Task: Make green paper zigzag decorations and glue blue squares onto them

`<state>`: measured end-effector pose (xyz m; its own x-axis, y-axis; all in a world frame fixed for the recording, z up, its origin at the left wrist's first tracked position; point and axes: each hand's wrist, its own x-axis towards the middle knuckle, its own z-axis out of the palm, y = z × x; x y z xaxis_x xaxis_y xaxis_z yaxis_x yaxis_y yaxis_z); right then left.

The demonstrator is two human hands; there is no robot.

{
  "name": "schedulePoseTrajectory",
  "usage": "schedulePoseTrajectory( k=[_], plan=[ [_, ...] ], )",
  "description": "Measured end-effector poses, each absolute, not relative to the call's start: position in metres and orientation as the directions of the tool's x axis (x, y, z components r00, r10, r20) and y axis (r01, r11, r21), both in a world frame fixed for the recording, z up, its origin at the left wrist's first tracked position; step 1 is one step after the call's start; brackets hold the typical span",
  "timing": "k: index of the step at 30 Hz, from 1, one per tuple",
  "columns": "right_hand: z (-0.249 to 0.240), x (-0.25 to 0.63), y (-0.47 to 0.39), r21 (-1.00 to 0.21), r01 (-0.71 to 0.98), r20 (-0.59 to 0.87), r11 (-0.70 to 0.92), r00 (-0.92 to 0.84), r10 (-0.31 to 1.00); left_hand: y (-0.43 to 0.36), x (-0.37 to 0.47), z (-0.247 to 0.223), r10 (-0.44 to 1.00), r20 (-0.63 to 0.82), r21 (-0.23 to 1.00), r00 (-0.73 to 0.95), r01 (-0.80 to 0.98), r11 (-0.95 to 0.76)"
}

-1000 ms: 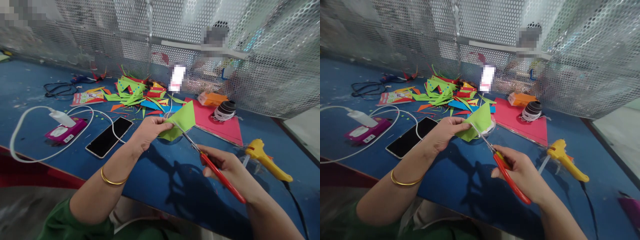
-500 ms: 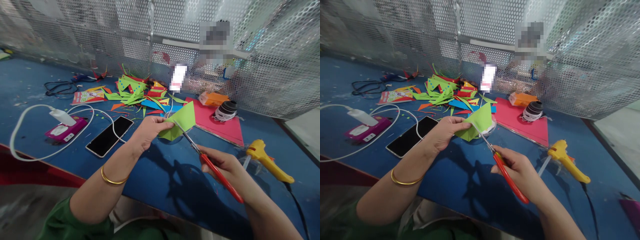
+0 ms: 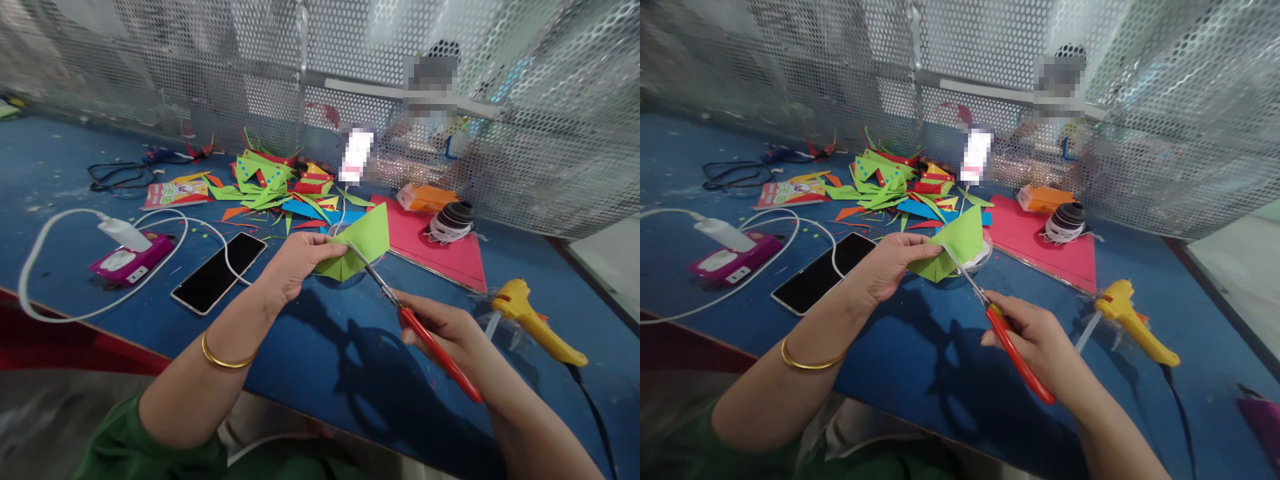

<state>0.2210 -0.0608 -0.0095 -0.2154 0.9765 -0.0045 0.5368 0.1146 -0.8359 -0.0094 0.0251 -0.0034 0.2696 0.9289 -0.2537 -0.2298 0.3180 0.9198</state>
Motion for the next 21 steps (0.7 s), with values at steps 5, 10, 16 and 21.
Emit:
schedulePoseTrajectory(
  k=[5,10,16,21],
  plan=[
    [-0.008,0.22,-0.061,-0.842,0.533,-0.027,0.084,-0.196,0.98,0.025,-0.009,-0.002,0.927,-0.274,0.917,0.257,-0.222,0.332],
    [-0.008,0.219,-0.062,-0.853,0.521,-0.072,0.043,-0.198,0.977,0.026,-0.009,-0.002,0.925,-0.278,0.913,0.261,-0.229,0.339],
    [-0.003,0.219,-0.063,-0.891,0.449,-0.088,0.067,-0.317,0.944,0.025,-0.009,-0.003,0.916,-0.295,0.906,0.27,-0.225,0.358],
    [-0.015,0.225,-0.065,-0.904,0.422,-0.072,0.073,-0.318,0.945,0.025,-0.009,-0.004,0.911,-0.302,0.901,0.281,-0.228,0.369]
  ],
)
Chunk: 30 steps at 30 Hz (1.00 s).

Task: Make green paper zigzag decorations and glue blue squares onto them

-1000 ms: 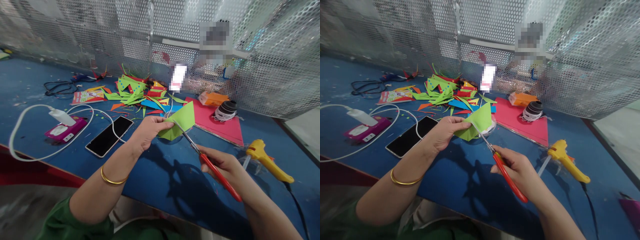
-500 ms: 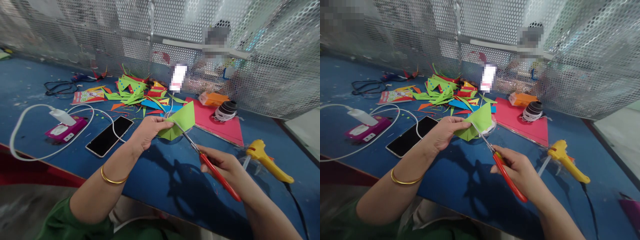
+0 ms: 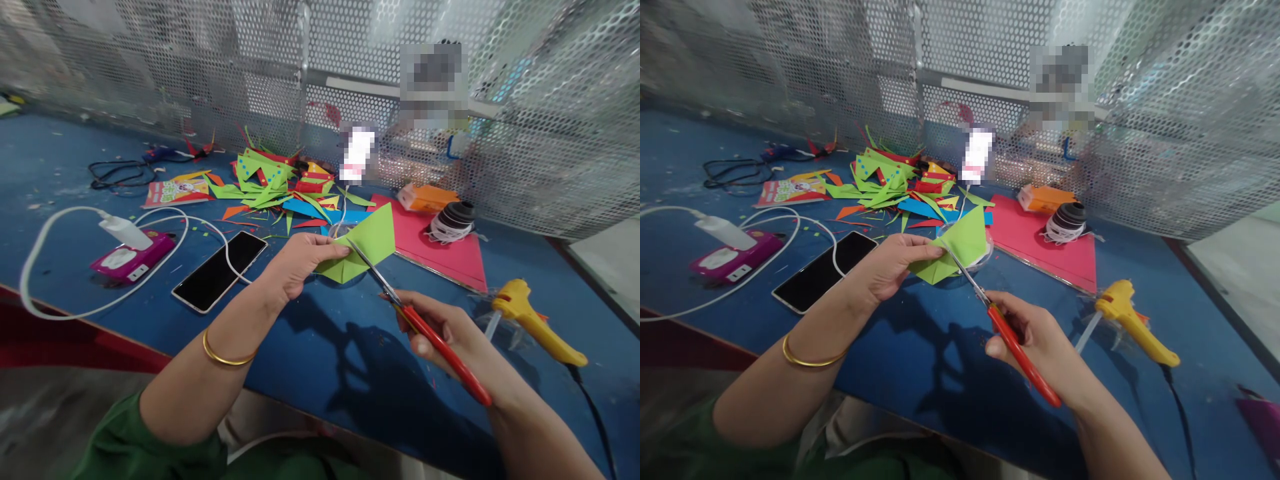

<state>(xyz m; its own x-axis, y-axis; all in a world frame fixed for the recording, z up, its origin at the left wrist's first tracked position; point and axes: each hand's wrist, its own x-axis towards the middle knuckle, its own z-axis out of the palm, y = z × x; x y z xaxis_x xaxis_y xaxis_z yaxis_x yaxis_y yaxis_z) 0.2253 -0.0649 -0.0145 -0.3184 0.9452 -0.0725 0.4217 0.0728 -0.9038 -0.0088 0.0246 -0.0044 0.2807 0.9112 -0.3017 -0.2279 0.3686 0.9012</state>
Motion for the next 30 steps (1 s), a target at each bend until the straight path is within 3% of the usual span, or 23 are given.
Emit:
schedulePoseTrajectory(
  k=[30],
  plan=[
    [-0.015,0.223,-0.064,-0.906,0.42,-0.171,-0.041,-0.276,0.946,0.023,-0.006,-0.005,0.896,-0.316,0.889,0.313,-0.233,0.395]
  ],
)
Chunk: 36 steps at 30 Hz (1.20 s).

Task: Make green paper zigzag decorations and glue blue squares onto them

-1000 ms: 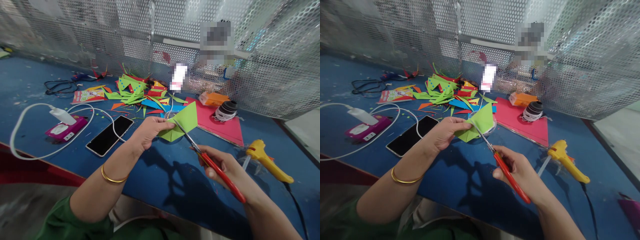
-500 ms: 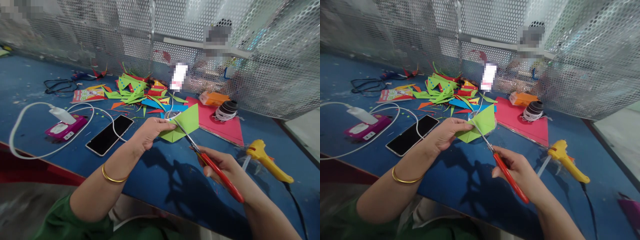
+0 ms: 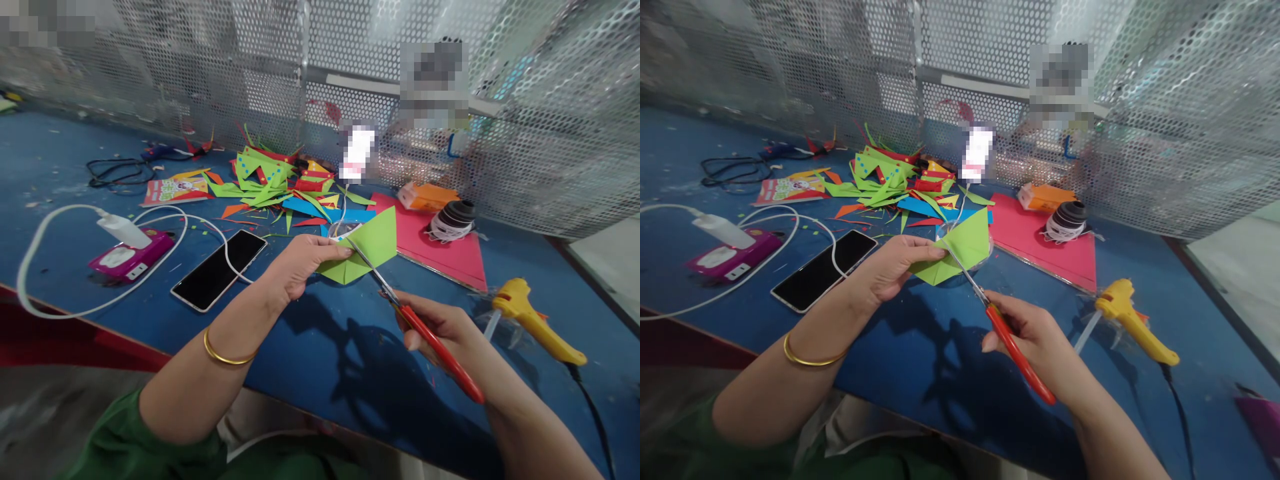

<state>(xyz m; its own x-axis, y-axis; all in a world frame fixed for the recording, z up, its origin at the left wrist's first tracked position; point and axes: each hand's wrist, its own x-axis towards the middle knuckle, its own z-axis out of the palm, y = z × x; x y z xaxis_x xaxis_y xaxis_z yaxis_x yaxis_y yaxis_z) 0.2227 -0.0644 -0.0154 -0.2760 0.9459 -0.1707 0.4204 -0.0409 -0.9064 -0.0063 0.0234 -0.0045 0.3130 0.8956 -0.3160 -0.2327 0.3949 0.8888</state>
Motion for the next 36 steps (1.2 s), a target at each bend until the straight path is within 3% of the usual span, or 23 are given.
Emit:
schedulePoseTrajectory(
  k=[17,22,27,36],
  plan=[
    [-0.029,0.231,-0.064,-0.944,0.33,-0.102,0.008,-0.316,0.943,0.025,-0.005,-0.002,0.879,-0.374,0.866,0.295,-0.229,0.445],
    [-0.027,0.233,-0.066,-0.963,0.251,-0.183,-0.1,-0.332,0.925,0.025,-0.006,-0.004,0.88,-0.348,0.868,0.324,-0.244,0.433],
    [-0.023,0.237,-0.064,-0.968,0.227,-0.197,-0.111,-0.406,0.892,0.024,-0.006,-0.004,0.891,-0.331,0.877,0.31,-0.247,0.412],
    [-0.009,0.251,-0.06,-0.906,0.417,-0.233,-0.071,-0.353,0.906,0.029,-0.009,-0.007,0.951,-0.265,0.912,0.162,-0.279,0.301]
  ],
)
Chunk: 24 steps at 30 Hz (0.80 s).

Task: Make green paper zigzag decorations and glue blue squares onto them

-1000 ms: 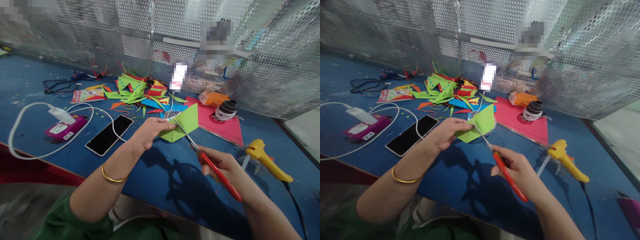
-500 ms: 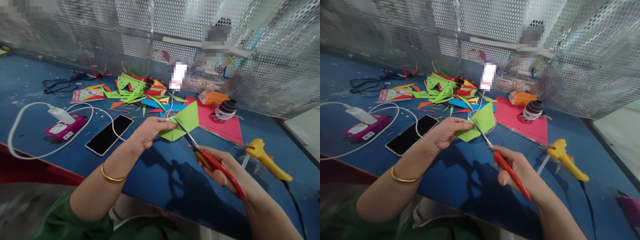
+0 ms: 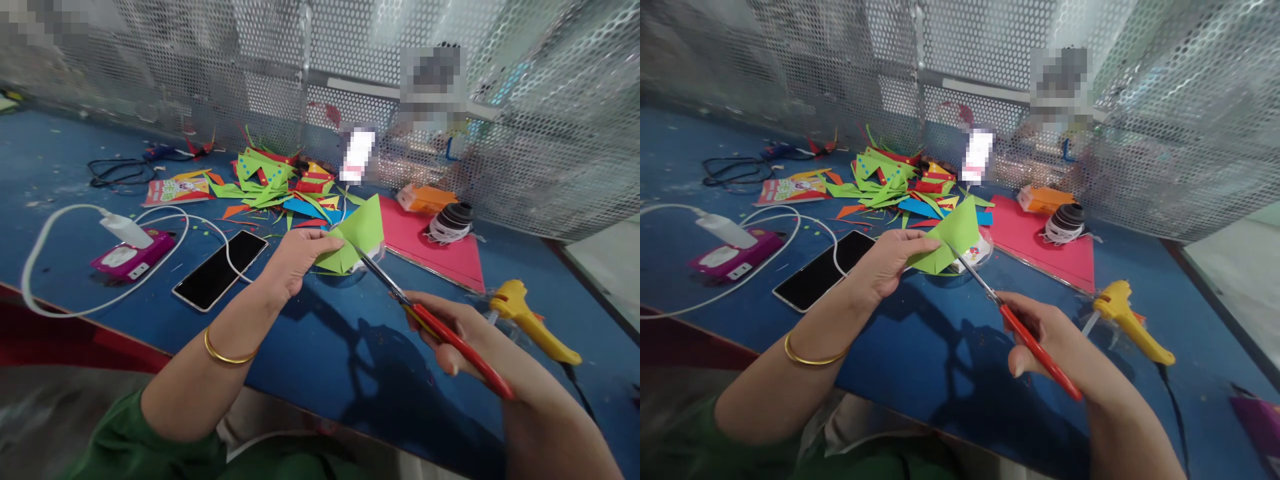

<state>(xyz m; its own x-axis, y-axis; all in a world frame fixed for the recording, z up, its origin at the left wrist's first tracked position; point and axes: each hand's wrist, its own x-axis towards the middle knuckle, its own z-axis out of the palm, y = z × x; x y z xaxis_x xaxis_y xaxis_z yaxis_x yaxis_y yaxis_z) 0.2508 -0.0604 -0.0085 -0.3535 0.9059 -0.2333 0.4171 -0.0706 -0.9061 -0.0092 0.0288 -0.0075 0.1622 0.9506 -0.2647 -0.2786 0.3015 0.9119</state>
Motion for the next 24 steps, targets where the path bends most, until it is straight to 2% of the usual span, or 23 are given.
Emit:
schedulePoseTrajectory(
  k=[6,10,12,14,16,18,24],
  plan=[
    [0.011,0.252,-0.061,-0.818,0.559,-0.263,-0.132,-0.16,0.951,0.034,-0.012,-0.014,0.98,-0.192,0.924,0.046,-0.328,0.197],
    [-0.005,0.252,-0.052,-0.755,0.652,-0.065,-0.069,0.031,0.997,0.035,-0.011,-0.014,0.977,-0.204,0.917,0.064,-0.337,0.213],
    [-0.015,0.25,-0.044,-0.587,0.803,0.032,-0.103,0.15,0.988,0.036,-0.011,-0.014,0.976,-0.202,0.92,0.081,-0.326,0.218],
    [-0.022,0.245,-0.036,-0.295,0.934,0.06,-0.203,0.23,0.971,0.035,-0.011,-0.014,0.976,-0.199,0.929,0.086,-0.3,0.216],
    [-0.024,0.239,-0.028,-0.055,0.967,0.076,-0.247,0.251,0.965,0.034,-0.01,-0.012,0.975,-0.203,0.938,0.089,-0.269,0.22],
    [-0.025,0.233,-0.021,0.029,0.966,0.095,-0.256,0.253,0.963,0.032,-0.01,-0.01,0.971,-0.217,0.94,0.105,-0.245,0.237],
    [-0.032,0.223,-0.005,0.086,0.967,0.151,-0.242,0.227,0.962,0.026,-0.008,-0.007,0.959,-0.217,0.946,0.184,-0.204,0.253]
  ],
)
